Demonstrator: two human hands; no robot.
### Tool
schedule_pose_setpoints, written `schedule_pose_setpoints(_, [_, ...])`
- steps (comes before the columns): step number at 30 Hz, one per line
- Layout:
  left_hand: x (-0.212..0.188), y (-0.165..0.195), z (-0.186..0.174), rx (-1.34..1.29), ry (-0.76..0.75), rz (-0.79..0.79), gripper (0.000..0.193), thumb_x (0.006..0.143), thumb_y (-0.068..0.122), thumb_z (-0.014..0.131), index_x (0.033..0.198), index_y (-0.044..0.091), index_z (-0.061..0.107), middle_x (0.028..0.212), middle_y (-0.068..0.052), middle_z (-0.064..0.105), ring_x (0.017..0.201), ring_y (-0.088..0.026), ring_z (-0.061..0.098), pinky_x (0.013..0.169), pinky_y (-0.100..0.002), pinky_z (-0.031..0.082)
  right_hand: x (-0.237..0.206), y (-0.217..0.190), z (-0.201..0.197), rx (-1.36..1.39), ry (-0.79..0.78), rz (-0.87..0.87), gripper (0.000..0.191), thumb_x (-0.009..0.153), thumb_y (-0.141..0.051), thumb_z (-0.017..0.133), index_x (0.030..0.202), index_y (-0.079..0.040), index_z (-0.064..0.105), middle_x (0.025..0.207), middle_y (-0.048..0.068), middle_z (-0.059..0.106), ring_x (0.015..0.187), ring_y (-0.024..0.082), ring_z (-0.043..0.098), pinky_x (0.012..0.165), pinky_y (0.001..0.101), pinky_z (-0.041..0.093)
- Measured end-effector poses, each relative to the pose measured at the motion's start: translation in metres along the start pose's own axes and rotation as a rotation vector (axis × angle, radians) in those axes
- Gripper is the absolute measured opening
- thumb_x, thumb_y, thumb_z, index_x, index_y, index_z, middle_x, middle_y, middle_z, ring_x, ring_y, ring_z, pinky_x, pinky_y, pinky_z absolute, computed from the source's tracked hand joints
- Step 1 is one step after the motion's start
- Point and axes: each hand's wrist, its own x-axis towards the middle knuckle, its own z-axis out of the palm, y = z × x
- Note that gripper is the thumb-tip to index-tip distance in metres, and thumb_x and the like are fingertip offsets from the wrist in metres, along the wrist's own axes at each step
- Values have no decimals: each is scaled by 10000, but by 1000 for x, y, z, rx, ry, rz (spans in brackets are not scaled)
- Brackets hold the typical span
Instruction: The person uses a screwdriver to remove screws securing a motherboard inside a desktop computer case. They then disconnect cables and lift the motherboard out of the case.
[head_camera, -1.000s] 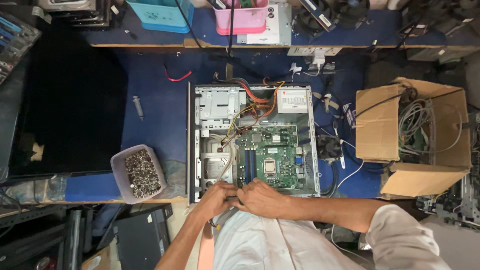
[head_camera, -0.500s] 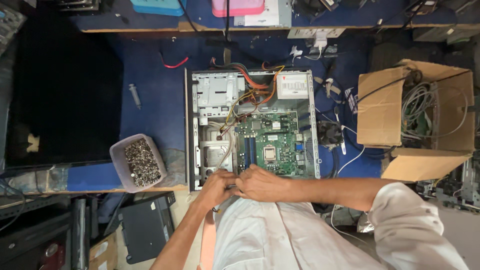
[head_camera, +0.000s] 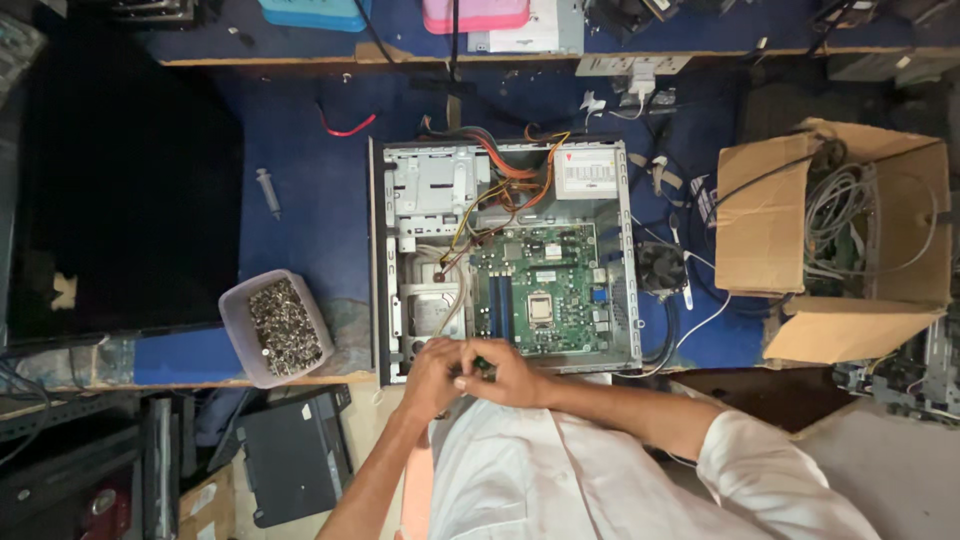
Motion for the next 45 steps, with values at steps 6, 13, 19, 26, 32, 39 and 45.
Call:
schedule_pose_setpoints(6, [9,-10,-4,-136,-61,58,127,699,95,743,782,41,664,961,-155,757,906,-369,692,850,-439,510,2,23,5,2,78,91,312,865,-164,799,766,-75,517,679,40,515,625,117,484,573,297,403])
schedule_pose_setpoints(13, [6,-34,2,-264,-194,-85,180,675,90,712,834,14,672,890,-161,741,831,-335,714,760,-397,557,4,39,6,10,-90,72,419,922,-214,783,675,-77,473,637,35,501,599,123,482,560,317,399])
schedule_pose_setpoints(19, [37,-57,19,-165,-38,119,115,745,115,697,819,28,685,876,-149,751,814,-322,727,751,-402,568,13,86,8,400,-29,-31,440,998,-382,726,774,-87,488,804,70,604,865,152,574,907,364,487])
schedule_pose_setpoints(26, [53,-66,26,-148,-9,280,105,827,144,679,802,44,699,859,-136,762,795,-307,742,741,-408,580,20,113,8,309,37,127,469,998,-474,669,789,-80,524,764,52,554,783,132,531,783,301,397])
schedule_pose_setpoints(32, [49,-62,26,-141,-2,321,163,897,169,664,787,59,712,844,-124,772,778,-294,755,732,-413,590,39,64,26,662,-24,-183,565,1072,-340,664,639,-134,366,821,100,591,902,221,634,966,410,503])
schedule_pose_setpoints(39, [45,-68,19,-67,0,317,255,978,199,646,769,75,726,827,-111,783,759,-278,770,722,-418,602,21,78,2,2,-66,124,408,1021,-405,564,811,-55,567,974,104,707,1005,187,668,922,355,414])
schedule_pose_setpoints(45, [40,-54,19,-1,128,458,220,952,271,719,880,64,741,842,-143,776,782,-315,771,753,-465,590,2,100,-1,132,-43,-20,375,1007,-361,664,834,-48,548,858,56,665,847,191,669,815,305,519])
